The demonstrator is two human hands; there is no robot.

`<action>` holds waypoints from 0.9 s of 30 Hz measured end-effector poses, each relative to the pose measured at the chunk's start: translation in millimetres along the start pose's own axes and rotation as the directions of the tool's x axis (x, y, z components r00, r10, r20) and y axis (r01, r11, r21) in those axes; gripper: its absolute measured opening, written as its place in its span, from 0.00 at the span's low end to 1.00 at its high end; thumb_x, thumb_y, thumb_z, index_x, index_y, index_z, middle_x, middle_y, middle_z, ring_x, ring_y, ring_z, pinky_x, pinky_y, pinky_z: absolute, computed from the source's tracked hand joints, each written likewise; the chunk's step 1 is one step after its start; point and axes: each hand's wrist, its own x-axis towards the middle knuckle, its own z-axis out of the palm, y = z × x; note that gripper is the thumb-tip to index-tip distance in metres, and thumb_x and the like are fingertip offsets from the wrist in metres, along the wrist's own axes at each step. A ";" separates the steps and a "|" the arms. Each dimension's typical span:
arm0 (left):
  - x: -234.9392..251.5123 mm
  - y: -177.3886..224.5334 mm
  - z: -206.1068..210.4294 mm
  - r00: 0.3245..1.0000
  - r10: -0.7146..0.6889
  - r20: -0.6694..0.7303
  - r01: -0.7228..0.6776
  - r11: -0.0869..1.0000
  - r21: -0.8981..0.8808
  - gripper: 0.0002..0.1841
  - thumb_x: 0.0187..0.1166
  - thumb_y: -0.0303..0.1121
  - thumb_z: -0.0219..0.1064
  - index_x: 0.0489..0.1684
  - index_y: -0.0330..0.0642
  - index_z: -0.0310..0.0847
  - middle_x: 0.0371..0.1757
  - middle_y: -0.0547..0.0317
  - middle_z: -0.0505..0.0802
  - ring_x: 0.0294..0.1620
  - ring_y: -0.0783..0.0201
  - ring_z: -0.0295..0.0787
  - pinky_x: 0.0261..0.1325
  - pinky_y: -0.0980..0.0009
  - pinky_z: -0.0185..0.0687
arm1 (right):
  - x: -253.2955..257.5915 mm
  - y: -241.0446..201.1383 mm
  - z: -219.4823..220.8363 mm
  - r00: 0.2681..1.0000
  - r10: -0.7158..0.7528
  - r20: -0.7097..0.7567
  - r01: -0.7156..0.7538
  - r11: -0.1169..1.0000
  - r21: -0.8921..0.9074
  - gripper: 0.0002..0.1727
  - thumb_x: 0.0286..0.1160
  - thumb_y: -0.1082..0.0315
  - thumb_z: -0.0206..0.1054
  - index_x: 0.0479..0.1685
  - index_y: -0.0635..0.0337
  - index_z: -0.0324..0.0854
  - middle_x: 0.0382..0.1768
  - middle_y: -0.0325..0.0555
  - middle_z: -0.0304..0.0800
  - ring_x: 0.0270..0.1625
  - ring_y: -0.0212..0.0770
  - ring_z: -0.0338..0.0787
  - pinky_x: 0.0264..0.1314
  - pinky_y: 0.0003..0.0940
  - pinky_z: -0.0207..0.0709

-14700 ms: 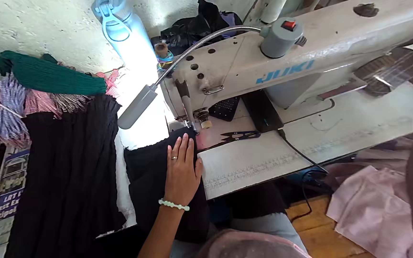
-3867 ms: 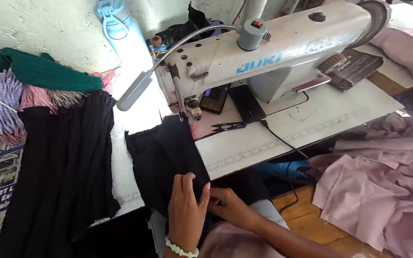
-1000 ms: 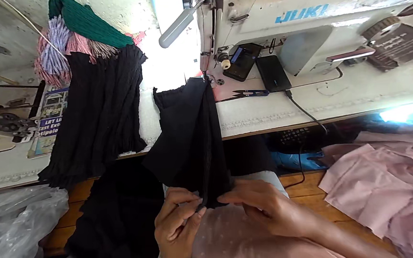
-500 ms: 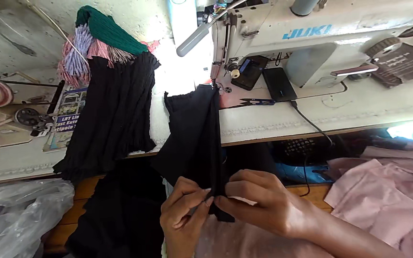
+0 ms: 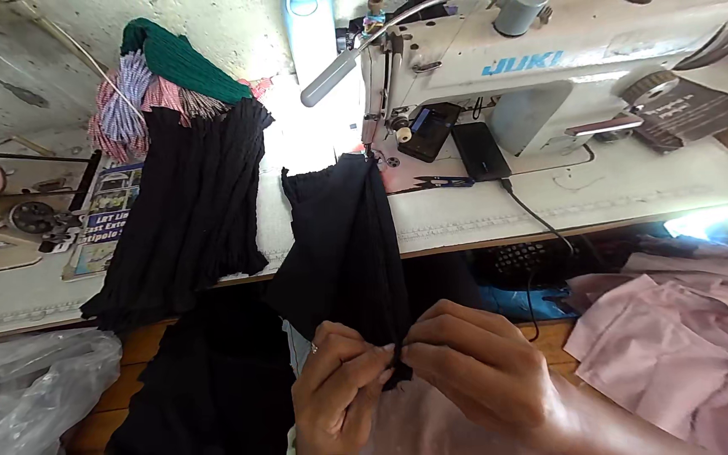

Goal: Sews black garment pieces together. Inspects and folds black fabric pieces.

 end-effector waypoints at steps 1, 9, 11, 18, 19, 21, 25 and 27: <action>-0.2 1.3 -0.1 1.000 0.008 0.005 -0.008 1.000 0.024 0.09 0.88 0.38 0.63 0.45 0.46 0.87 0.41 0.67 0.84 0.51 0.76 0.81 0.61 0.82 0.75 | 0.1 -1.2 0.6 1.000 0.008 -0.006 -0.008 1.000 -0.001 0.06 0.84 0.72 0.64 0.39 0.60 0.83 0.36 0.46 0.88 0.42 0.37 0.88 0.48 0.23 0.82; -5.2 3.8 -0.6 0.999 0.025 0.036 -0.028 0.995 0.095 0.10 0.89 0.40 0.61 0.41 0.47 0.84 0.42 0.68 0.85 0.54 0.76 0.81 0.67 0.80 0.73 | 2.0 -1.7 0.7 0.999 0.029 0.030 -0.032 0.996 0.081 0.10 0.84 0.73 0.63 0.53 0.57 0.89 0.31 0.45 0.81 0.38 0.37 0.82 0.43 0.23 0.76; -6.8 1.9 -2.9 0.998 0.009 0.065 -0.010 1.000 0.020 0.13 0.89 0.43 0.60 0.41 0.47 0.86 0.41 0.68 0.86 0.54 0.75 0.82 0.67 0.78 0.73 | 0.4 0.4 1.5 1.000 -0.007 0.024 0.006 0.998 0.070 0.08 0.83 0.73 0.63 0.47 0.58 0.89 0.30 0.44 0.80 0.36 0.37 0.80 0.41 0.24 0.75; 16.8 -56.0 -29.9 0.984 -0.159 0.084 0.116 0.918 0.379 0.14 0.85 0.44 0.65 0.50 0.45 0.92 0.56 0.56 0.93 0.63 0.59 0.86 0.69 0.61 0.78 | -2.5 2.1 6.0 0.992 -0.111 0.054 0.111 0.994 -0.012 0.06 0.83 0.73 0.61 0.41 0.56 0.84 0.36 0.44 0.85 0.43 0.40 0.84 0.46 0.27 0.78; 25.1 -70.6 -34.2 0.970 -0.226 0.088 0.143 0.827 0.544 0.19 0.83 0.45 0.66 0.57 0.40 0.91 0.61 0.47 0.92 0.65 0.47 0.86 0.67 0.49 0.79 | -2.4 1.7 6.6 0.991 -0.111 0.075 0.112 0.994 -0.010 0.06 0.83 0.73 0.62 0.41 0.55 0.84 0.39 0.44 0.85 0.48 0.41 0.85 0.54 0.28 0.79; 42.2 -95.0 -42.9 0.898 -0.422 0.119 0.223 0.674 0.704 0.30 0.80 0.49 0.68 0.70 0.31 0.82 0.65 0.32 0.88 0.67 0.29 0.83 0.64 0.31 0.75 | -2.8 0.8 7.7 0.986 -0.115 0.124 0.115 0.993 0.004 0.07 0.84 0.74 0.61 0.39 0.55 0.83 0.48 0.45 0.89 0.61 0.43 0.87 0.73 0.34 0.78; 67.2 -103.9 -53.6 0.657 -0.725 0.208 0.347 0.536 0.770 0.29 0.77 0.47 0.74 0.61 0.25 0.83 0.57 0.28 0.89 0.64 0.30 0.84 0.71 0.30 0.67 | -3.2 3.4 6.2 0.974 -0.127 0.189 0.119 0.991 0.057 0.10 0.84 0.76 0.60 0.36 0.55 0.83 0.53 0.45 0.94 0.70 0.44 0.86 0.85 0.43 0.68; 62.2 -98.0 -60.3 0.694 -0.677 0.244 0.318 0.593 0.739 0.23 0.76 0.43 0.75 0.46 0.23 0.88 0.45 0.30 0.89 0.53 0.31 0.86 0.62 0.32 0.73 | -3.6 5.6 3.9 0.976 -0.125 0.180 0.111 0.990 0.087 0.09 0.84 0.75 0.60 0.37 0.55 0.84 0.48 0.44 0.94 0.67 0.44 0.87 0.84 0.43 0.69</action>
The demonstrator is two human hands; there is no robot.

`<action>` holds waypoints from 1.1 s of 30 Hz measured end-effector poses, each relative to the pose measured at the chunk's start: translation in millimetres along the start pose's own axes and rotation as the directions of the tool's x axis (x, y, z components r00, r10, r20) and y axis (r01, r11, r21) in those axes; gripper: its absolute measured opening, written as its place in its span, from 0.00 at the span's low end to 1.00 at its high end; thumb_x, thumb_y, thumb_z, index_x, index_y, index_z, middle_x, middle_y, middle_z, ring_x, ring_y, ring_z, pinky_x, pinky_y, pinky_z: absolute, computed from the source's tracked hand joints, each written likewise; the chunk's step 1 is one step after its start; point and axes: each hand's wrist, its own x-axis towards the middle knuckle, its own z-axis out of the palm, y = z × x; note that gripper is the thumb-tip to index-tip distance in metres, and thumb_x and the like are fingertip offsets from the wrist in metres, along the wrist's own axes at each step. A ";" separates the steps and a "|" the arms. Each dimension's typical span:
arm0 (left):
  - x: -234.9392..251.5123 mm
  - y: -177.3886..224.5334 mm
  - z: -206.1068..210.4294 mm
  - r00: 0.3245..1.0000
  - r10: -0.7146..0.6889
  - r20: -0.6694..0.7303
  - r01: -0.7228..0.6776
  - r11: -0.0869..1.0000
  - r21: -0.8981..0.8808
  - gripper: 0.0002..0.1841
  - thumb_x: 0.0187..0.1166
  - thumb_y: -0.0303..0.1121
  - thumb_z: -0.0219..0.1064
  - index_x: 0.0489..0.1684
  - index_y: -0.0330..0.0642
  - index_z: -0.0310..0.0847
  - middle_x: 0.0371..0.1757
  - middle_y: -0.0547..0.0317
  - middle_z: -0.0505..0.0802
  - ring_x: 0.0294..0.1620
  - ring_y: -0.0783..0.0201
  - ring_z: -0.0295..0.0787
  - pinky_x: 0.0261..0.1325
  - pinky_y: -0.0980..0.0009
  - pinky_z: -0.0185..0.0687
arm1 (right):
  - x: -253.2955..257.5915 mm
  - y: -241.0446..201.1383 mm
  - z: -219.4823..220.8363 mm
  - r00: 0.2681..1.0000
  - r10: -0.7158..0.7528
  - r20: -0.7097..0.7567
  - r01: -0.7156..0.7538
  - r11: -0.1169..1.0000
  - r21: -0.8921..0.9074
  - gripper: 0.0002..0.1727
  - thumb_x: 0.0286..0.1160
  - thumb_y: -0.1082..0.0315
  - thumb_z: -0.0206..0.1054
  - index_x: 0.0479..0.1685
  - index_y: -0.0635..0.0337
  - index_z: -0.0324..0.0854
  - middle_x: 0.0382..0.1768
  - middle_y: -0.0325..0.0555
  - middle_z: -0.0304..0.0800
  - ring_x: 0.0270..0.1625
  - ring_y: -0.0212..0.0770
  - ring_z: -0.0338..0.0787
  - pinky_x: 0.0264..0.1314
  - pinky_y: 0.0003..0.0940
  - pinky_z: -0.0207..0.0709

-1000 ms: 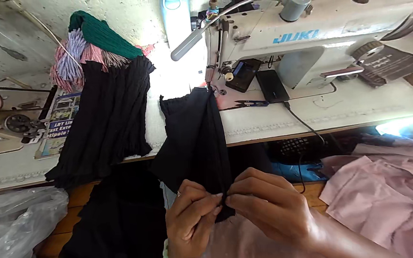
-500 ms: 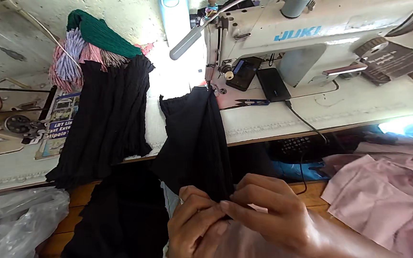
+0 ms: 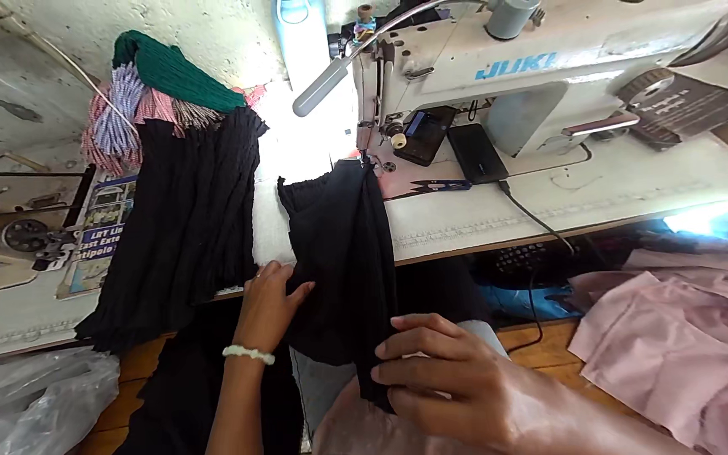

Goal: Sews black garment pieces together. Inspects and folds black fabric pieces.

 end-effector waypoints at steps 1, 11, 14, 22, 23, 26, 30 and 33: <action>-9.0 0.3 -1.3 0.994 0.051 -0.093 -0.052 0.999 -0.009 0.21 0.75 0.42 0.75 0.41 0.26 0.89 0.42 0.34 0.89 0.49 0.35 0.88 0.57 0.35 0.79 | -0.1 1.3 -1.4 1.000 0.004 -0.007 -0.004 1.000 0.013 0.09 0.84 0.74 0.60 0.38 0.54 0.84 0.46 0.43 0.93 0.66 0.44 0.87 0.83 0.43 0.69; -84.7 78.6 -13.7 0.771 0.327 -0.547 -0.558 0.760 -0.332 0.03 0.75 0.33 0.75 0.39 0.47 0.90 0.41 0.65 0.92 0.50 0.75 0.87 0.56 0.83 0.82 | 15.4 6.4 -11.5 0.984 0.035 -0.176 -0.030 0.999 0.032 0.04 0.83 0.72 0.64 0.41 0.54 0.83 0.44 0.42 0.86 0.59 0.40 0.86 0.73 0.36 0.77; -85.9 86.5 -5.1 0.729 0.378 -0.571 -0.627 0.704 -0.334 0.02 0.78 0.32 0.73 0.41 0.46 0.90 0.42 0.65 0.91 0.52 0.73 0.86 0.58 0.81 0.80 | 15.0 3.2 -12.8 0.975 0.035 -0.221 -0.032 0.999 0.017 0.03 0.81 0.73 0.66 0.40 0.55 0.83 0.47 0.43 0.83 0.60 0.39 0.84 0.72 0.34 0.77; -93.7 100.7 -3.7 0.670 0.480 -0.567 -0.642 0.758 -0.117 0.07 0.84 0.34 0.66 0.45 0.48 0.91 0.42 0.65 0.90 0.53 0.69 0.81 0.64 0.76 0.71 | 13.2 -1.9 -23.4 0.975 -0.007 -0.223 -0.005 0.999 -0.053 0.07 0.82 0.74 0.65 0.34 0.55 0.79 0.54 0.43 0.88 0.62 0.39 0.84 0.71 0.32 0.76; -95.0 102.3 -5.1 0.669 0.496 -0.554 -0.639 0.765 -0.087 0.07 0.85 0.35 0.65 0.45 0.48 0.90 0.43 0.64 0.89 0.53 0.68 0.81 0.66 0.75 0.69 | 13.0 -1.6 -23.9 0.975 -0.013 -0.223 0.002 0.999 -0.049 0.07 0.82 0.74 0.65 0.34 0.55 0.79 0.53 0.44 0.89 0.61 0.40 0.85 0.70 0.32 0.77; -96.3 104.7 -7.3 0.665 0.525 -0.532 -0.637 0.770 -0.037 0.10 0.86 0.35 0.61 0.44 0.46 0.89 0.41 0.63 0.89 0.53 0.66 0.80 0.67 0.73 0.66 | 12.3 -0.4 -23.8 0.975 -0.012 -0.220 0.003 0.999 -0.041 0.06 0.82 0.74 0.64 0.35 0.55 0.80 0.50 0.44 0.90 0.58 0.41 0.86 0.68 0.33 0.78; -96.0 106.5 -1.6 0.658 0.537 -0.527 -0.657 0.752 -0.054 0.13 0.87 0.36 0.56 0.43 0.44 0.88 0.40 0.62 0.88 0.53 0.66 0.79 0.68 0.74 0.65 | 10.4 1.2 -23.3 0.972 -0.013 -0.234 0.005 0.999 -0.033 0.07 0.83 0.75 0.61 0.35 0.56 0.76 0.45 0.46 0.89 0.55 0.42 0.88 0.68 0.34 0.80; -94.1 110.6 10.1 0.647 0.493 -0.581 -0.642 0.763 -0.067 0.12 0.84 0.41 0.61 0.43 0.46 0.88 0.40 0.64 0.87 0.54 0.68 0.79 0.71 0.74 0.64 | 9.3 0.4 -23.9 0.967 -0.009 -0.253 -0.006 0.998 -0.058 0.05 0.84 0.74 0.61 0.39 0.56 0.77 0.41 0.46 0.86 0.52 0.42 0.87 0.67 0.35 0.81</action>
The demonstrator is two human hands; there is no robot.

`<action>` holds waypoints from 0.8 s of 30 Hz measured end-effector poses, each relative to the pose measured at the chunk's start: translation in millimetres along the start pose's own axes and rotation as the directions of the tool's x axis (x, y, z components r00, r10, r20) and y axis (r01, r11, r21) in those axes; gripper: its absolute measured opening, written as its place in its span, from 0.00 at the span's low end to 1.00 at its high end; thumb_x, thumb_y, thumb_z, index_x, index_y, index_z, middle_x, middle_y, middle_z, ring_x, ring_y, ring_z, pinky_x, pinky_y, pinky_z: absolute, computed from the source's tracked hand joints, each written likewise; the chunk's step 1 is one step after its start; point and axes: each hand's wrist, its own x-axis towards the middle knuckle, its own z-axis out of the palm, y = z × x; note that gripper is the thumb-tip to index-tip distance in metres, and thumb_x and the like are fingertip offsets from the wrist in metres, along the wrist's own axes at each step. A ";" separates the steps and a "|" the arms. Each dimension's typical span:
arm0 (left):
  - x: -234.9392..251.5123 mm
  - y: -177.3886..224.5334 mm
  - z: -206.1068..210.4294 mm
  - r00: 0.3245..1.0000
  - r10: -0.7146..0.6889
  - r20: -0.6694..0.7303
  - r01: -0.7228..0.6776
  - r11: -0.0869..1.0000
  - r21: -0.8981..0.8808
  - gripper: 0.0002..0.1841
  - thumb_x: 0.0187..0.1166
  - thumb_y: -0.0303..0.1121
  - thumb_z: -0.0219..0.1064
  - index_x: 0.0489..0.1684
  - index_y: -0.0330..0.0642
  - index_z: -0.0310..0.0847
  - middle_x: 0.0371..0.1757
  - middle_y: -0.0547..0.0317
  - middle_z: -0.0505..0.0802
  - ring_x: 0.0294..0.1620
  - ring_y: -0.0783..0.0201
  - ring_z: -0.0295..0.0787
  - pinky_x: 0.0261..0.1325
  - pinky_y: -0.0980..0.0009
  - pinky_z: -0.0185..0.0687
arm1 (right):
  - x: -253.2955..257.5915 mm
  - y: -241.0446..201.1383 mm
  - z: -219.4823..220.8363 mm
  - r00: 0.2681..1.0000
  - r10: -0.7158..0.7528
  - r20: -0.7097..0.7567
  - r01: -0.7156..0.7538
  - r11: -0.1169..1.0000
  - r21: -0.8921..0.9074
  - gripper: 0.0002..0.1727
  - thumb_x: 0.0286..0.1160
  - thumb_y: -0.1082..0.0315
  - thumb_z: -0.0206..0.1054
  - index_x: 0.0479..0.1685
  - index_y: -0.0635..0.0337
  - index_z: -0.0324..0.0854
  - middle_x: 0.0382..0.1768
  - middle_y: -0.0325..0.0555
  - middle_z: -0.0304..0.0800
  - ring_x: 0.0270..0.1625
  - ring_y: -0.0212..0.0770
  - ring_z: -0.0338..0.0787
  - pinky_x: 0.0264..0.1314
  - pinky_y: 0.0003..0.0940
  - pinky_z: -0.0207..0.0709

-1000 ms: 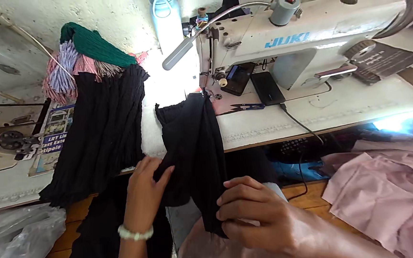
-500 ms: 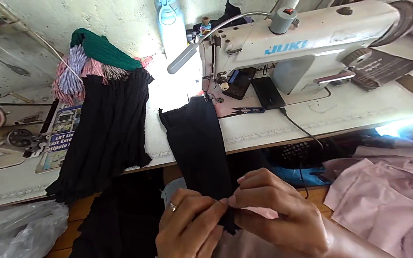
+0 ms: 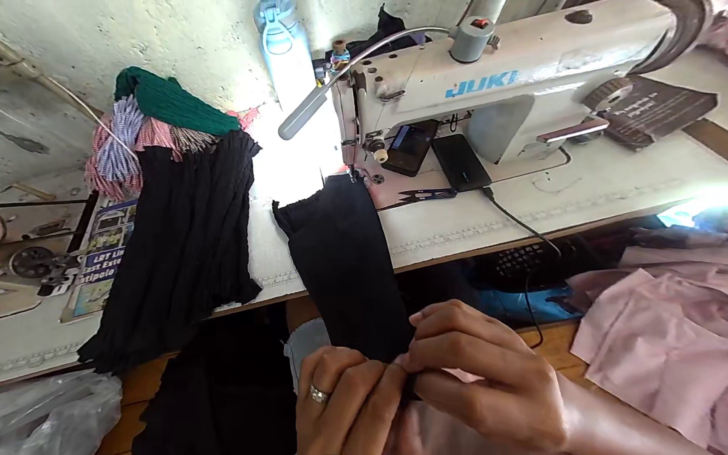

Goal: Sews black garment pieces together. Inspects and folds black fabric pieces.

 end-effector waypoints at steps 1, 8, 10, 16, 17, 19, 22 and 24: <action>-2.1 -0.4 7.5 1.000 -0.011 -0.027 0.012 1.000 0.019 0.10 0.81 0.44 0.65 0.44 0.49 0.86 0.42 0.66 0.85 0.56 0.70 0.78 0.74 0.73 0.63 | 0.0 -0.6 -0.3 1.000 0.012 -0.013 -0.013 1.000 -0.021 0.03 0.84 0.74 0.62 0.41 0.57 0.77 0.40 0.45 0.85 0.50 0.41 0.87 0.67 0.35 0.81; -2.8 -25.7 -1.6 0.984 0.028 0.178 -0.056 0.987 0.153 0.07 0.85 0.30 0.60 0.44 0.47 0.87 0.45 0.58 0.94 0.58 0.61 0.89 0.77 0.64 0.74 | -16.7 -4.6 -13.6 0.992 0.119 0.029 -0.114 0.983 -0.145 0.04 0.84 0.72 0.63 0.42 0.57 0.82 0.39 0.45 0.86 0.52 0.40 0.88 0.67 0.32 0.82; 6.7 -27.8 -21.4 0.922 0.094 0.376 -0.175 0.966 0.189 0.11 0.83 0.25 0.60 0.34 0.45 0.89 0.34 0.58 0.93 0.48 0.58 0.91 0.66 0.66 0.81 | -37.3 -6.1 -6.4 0.972 0.167 0.165 -0.155 0.984 -0.088 0.07 0.84 0.72 0.62 0.39 0.57 0.84 0.40 0.47 0.89 0.51 0.42 0.88 0.59 0.29 0.82; 11.0 -67.9 0.4 0.349 -0.167 0.922 0.152 0.981 0.120 0.17 0.79 0.38 0.72 0.61 0.40 0.89 0.58 0.45 0.94 0.62 0.44 0.91 0.66 0.43 0.84 | -123.7 20.5 44.5 0.812 0.360 0.460 -0.389 0.921 -0.032 0.04 0.69 0.72 0.71 0.29 0.59 0.89 0.34 0.48 0.89 0.43 0.48 0.91 0.43 0.38 0.88; 16.8 -85.6 9.7 0.476 -0.227 0.850 0.162 0.972 0.168 0.18 0.80 0.42 0.70 0.61 0.42 0.90 0.60 0.47 0.93 0.65 0.47 0.90 0.68 0.46 0.84 | -128.4 23.0 46.6 0.797 0.382 0.468 -0.411 0.911 -0.043 0.04 0.69 0.72 0.72 0.29 0.58 0.89 0.34 0.48 0.89 0.43 0.48 0.91 0.42 0.39 0.88; 33.9 -121.8 27.9 0.742 -0.381 0.552 0.227 0.917 0.328 0.21 0.84 0.42 0.65 0.65 0.35 0.86 0.64 0.36 0.89 0.68 0.37 0.85 0.69 0.42 0.80 | -131.1 21.7 47.1 0.788 0.406 0.463 -0.432 0.900 -0.054 0.03 0.69 0.71 0.72 0.31 0.57 0.91 0.35 0.48 0.89 0.43 0.50 0.90 0.42 0.41 0.87; 59.5 -165.7 41.6 0.764 -0.612 0.204 0.471 0.746 0.471 0.33 0.79 0.44 0.72 0.76 0.28 0.74 0.71 0.21 0.79 0.71 0.23 0.76 0.71 0.33 0.73 | -130.7 22.4 43.4 0.799 0.415 0.435 -0.437 0.898 -0.055 0.03 0.67 0.70 0.73 0.30 0.55 0.91 0.33 0.48 0.89 0.41 0.50 0.91 0.40 0.42 0.87; 67.1 -178.2 44.1 0.744 -0.650 0.156 0.521 0.709 0.475 0.27 0.78 0.41 0.74 0.66 0.26 0.81 0.64 0.21 0.83 0.66 0.25 0.80 0.68 0.35 0.75 | -126.1 22.1 37.5 0.788 0.415 0.454 -0.485 0.874 0.042 0.03 0.70 0.70 0.72 0.32 0.57 0.91 0.33 0.50 0.89 0.43 0.51 0.91 0.44 0.43 0.87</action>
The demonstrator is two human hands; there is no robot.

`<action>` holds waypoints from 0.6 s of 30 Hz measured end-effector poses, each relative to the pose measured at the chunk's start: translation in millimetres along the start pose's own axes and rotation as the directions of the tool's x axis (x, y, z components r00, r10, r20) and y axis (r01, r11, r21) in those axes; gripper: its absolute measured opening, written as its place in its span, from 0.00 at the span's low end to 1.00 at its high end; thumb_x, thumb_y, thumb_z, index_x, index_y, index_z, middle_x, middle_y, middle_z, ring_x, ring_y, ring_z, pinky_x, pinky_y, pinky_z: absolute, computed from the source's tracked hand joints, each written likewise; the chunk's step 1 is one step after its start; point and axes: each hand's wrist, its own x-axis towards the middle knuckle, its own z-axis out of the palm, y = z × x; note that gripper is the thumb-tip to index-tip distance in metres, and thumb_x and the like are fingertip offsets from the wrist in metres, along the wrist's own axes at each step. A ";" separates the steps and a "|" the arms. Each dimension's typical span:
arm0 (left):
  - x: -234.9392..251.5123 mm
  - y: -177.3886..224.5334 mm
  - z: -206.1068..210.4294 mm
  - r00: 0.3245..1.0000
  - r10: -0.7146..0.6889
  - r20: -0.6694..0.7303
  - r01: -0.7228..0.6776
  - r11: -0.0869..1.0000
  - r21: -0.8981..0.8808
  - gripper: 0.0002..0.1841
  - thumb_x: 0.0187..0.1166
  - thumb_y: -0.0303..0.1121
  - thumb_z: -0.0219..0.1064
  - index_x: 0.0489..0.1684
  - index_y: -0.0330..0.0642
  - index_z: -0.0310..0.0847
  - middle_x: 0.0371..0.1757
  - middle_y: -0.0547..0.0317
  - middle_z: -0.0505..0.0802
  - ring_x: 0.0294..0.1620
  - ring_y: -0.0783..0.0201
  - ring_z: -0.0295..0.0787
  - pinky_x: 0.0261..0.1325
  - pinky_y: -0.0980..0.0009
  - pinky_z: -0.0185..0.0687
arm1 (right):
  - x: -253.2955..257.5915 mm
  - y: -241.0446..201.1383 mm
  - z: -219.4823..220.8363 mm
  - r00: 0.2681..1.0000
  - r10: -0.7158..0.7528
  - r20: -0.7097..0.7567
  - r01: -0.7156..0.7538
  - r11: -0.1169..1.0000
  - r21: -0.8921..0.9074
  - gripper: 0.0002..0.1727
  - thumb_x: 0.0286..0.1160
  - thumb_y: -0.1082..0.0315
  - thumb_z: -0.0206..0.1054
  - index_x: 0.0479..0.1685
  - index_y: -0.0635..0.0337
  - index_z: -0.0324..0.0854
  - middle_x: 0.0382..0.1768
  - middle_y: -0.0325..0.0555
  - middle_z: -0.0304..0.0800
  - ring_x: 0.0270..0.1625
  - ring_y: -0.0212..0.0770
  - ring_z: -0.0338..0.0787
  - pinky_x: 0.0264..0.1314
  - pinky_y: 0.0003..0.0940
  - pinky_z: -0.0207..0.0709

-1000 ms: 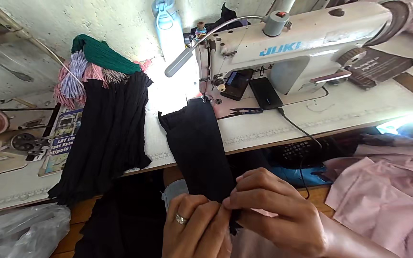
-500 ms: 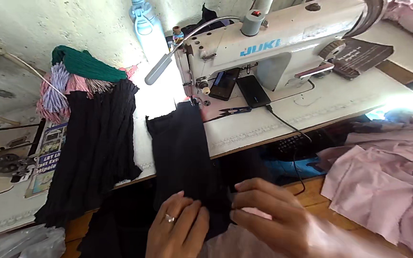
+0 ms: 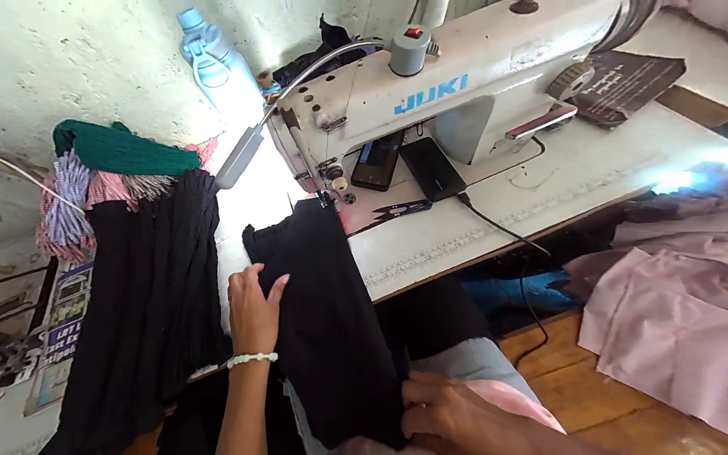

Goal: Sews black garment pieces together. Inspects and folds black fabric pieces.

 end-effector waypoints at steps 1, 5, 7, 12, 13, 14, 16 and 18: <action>3.7 -0.7 -0.9 1.000 0.020 -0.010 -0.020 1.000 -0.006 0.22 0.77 0.37 0.75 0.58 0.25 0.85 0.59 0.23 0.85 0.62 0.28 0.83 0.65 0.37 0.77 | 1.9 -2.8 -4.3 1.000 -0.006 0.006 0.006 0.996 0.086 0.04 0.72 0.71 0.71 0.33 0.59 0.92 0.34 0.52 0.89 0.43 0.52 0.91 0.47 0.43 0.86; 18.1 -15.1 -19.7 0.998 0.056 0.011 -0.055 0.997 -0.052 0.16 0.76 0.33 0.74 0.48 0.24 0.88 0.59 0.26 0.86 0.60 0.32 0.85 0.65 0.38 0.78 | 9.9 -9.4 -13.7 0.996 -0.091 -0.012 0.090 0.959 0.268 0.08 0.78 0.72 0.67 0.34 0.61 0.90 0.35 0.51 0.89 0.47 0.49 0.89 0.56 0.40 0.82; 26.6 -20.6 -30.6 0.998 0.021 0.065 -0.020 1.000 -0.015 0.17 0.77 0.33 0.74 0.47 0.22 0.86 0.60 0.25 0.85 0.62 0.31 0.83 0.65 0.37 0.75 | 12.0 -8.0 -13.3 0.993 -0.114 -0.002 0.110 0.954 0.280 0.08 0.78 0.72 0.66 0.32 0.61 0.89 0.33 0.51 0.87 0.45 0.50 0.89 0.52 0.41 0.82; 30.5 30.3 -21.7 0.991 0.114 0.063 -0.124 0.973 0.192 0.16 0.69 0.23 0.76 0.54 0.25 0.85 0.64 0.17 0.81 0.67 0.17 0.75 0.65 0.22 0.66 | 18.4 -0.6 -5.6 0.992 -0.115 0.054 0.092 0.945 0.314 0.07 0.73 0.74 0.67 0.28 0.62 0.89 0.31 0.52 0.87 0.41 0.52 0.89 0.47 0.45 0.82; 31.1 45.7 -14.8 0.981 0.188 0.050 -0.194 0.964 0.181 0.16 0.71 0.24 0.74 0.55 0.25 0.85 0.62 0.18 0.82 0.65 0.19 0.78 0.64 0.25 0.69 | 20.3 0.0 -4.1 0.991 -0.115 0.067 0.087 0.941 0.327 0.07 0.72 0.75 0.68 0.28 0.63 0.89 0.31 0.53 0.87 0.40 0.52 0.89 0.47 0.46 0.82; 32.4 61.6 -6.9 0.971 0.224 0.081 -0.234 0.961 0.150 0.16 0.76 0.29 0.72 0.56 0.26 0.85 0.60 0.22 0.84 0.62 0.24 0.82 0.63 0.30 0.76 | 22.2 0.3 -3.2 0.990 -0.111 0.082 0.077 0.938 0.339 0.06 0.71 0.76 0.68 0.28 0.63 0.89 0.31 0.53 0.87 0.40 0.53 0.89 0.47 0.47 0.82; 38.6 90.7 12.0 0.965 0.201 0.169 -0.213 0.975 0.055 0.23 0.80 0.42 0.72 0.56 0.27 0.83 0.55 0.31 0.88 0.52 0.36 0.90 0.56 0.40 0.84 | 25.8 -0.2 -2.9 0.989 -0.099 0.111 0.055 0.936 0.348 0.06 0.69 0.76 0.69 0.28 0.64 0.89 0.31 0.55 0.88 0.40 0.55 0.90 0.45 0.50 0.83; 50.1 110.7 31.7 0.972 0.096 0.217 -0.108 0.993 0.044 0.29 0.75 0.49 0.76 0.57 0.28 0.81 0.56 0.33 0.87 0.50 0.38 0.90 0.55 0.40 0.84 | 27.5 -0.6 -3.0 0.987 -0.091 0.131 0.041 0.939 0.342 0.06 0.69 0.76 0.69 0.27 0.64 0.89 0.31 0.55 0.87 0.40 0.55 0.90 0.44 0.51 0.82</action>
